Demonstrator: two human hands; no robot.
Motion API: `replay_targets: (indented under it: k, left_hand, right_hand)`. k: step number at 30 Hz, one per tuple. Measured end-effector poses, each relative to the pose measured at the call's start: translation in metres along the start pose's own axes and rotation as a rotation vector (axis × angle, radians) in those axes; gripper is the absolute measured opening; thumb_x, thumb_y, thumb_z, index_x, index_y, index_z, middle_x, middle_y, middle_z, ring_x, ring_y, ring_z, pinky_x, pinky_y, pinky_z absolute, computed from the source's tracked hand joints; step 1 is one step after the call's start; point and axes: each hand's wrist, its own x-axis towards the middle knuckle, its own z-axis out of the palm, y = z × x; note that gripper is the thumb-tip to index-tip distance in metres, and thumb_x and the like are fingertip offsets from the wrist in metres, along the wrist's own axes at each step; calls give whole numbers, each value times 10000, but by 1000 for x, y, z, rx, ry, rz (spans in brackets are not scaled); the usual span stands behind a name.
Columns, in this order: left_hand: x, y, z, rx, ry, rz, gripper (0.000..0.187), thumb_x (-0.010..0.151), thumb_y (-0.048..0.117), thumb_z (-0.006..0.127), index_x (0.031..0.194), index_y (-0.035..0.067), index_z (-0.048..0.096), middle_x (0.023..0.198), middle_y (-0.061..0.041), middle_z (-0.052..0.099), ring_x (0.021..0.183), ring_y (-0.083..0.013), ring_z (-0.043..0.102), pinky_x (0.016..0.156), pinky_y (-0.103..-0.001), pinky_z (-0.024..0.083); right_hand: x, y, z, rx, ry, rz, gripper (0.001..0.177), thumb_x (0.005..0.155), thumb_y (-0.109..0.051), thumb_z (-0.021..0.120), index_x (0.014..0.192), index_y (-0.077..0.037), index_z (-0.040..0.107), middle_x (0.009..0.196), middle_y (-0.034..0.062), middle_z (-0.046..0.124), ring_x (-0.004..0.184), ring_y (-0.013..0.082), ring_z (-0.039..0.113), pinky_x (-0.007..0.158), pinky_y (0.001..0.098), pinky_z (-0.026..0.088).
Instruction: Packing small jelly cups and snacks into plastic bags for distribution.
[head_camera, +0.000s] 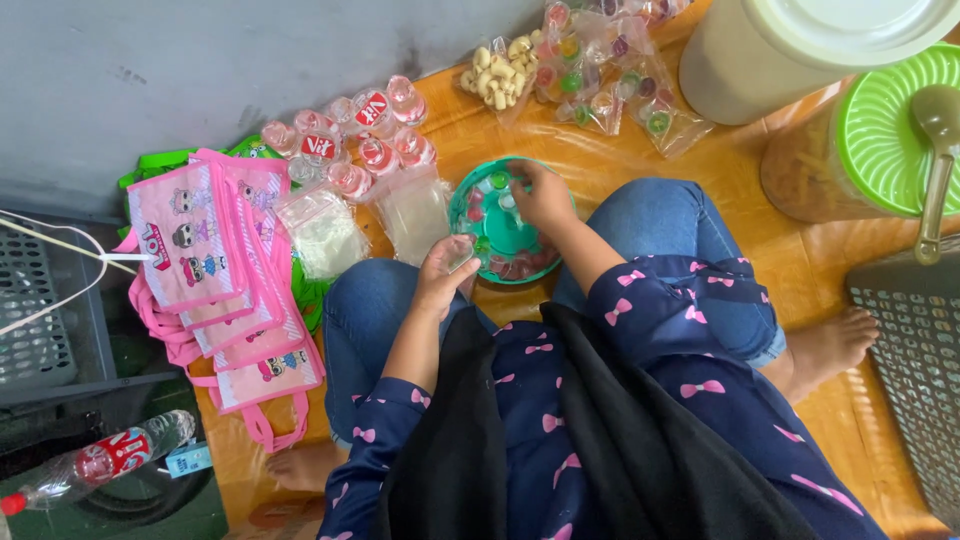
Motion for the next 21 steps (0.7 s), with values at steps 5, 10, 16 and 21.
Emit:
replay_targets:
  k: [5, 10, 16, 21]
  left_hand:
    - [1, -2, 3, 14, 5, -33, 558, 754, 94, 926, 1259, 117, 691, 1085, 14, 696, 1037, -82, 628, 995, -289, 511]
    - [-3, 13, 6, 3, 27, -80, 559, 776, 87, 907, 1288, 126, 688, 1110, 7, 703, 1054, -74, 646, 1009, -277, 521]
    - [-1, 5, 1, -17, 9, -67, 631, 762, 72, 916, 1339, 131, 667, 1132, -17, 705, 1066, -90, 650, 1005, -277, 537]
    - [6, -21, -6, -26, -63, -42, 634, 728, -20, 899, 1297, 112, 651, 1133, -35, 675, 1060, -155, 657, 955, -344, 582]
  right_hand:
    - [-18, 69, 51, -531, -255, -79, 338, 857, -229, 654, 1177, -172, 745, 1077, 171, 731, 977, 397, 722, 856, 531, 595]
    - [-32, 58, 72, -642, -465, -151, 301, 857, -48, 605, 1108, -105, 761, 1080, 187, 633, 920, 448, 700, 791, 534, 615]
    - [-35, -26, 21, -25, -125, -110, 191, 887, -152, 748, 1072, -114, 715, 994, 150, 694, 973, 386, 720, 826, 502, 604]
    - [-76, -105, -5, 256, -110, -467, 128, 932, -136, 758, 1051, -95, 733, 1025, 168, 739, 1035, 405, 697, 837, 501, 593]
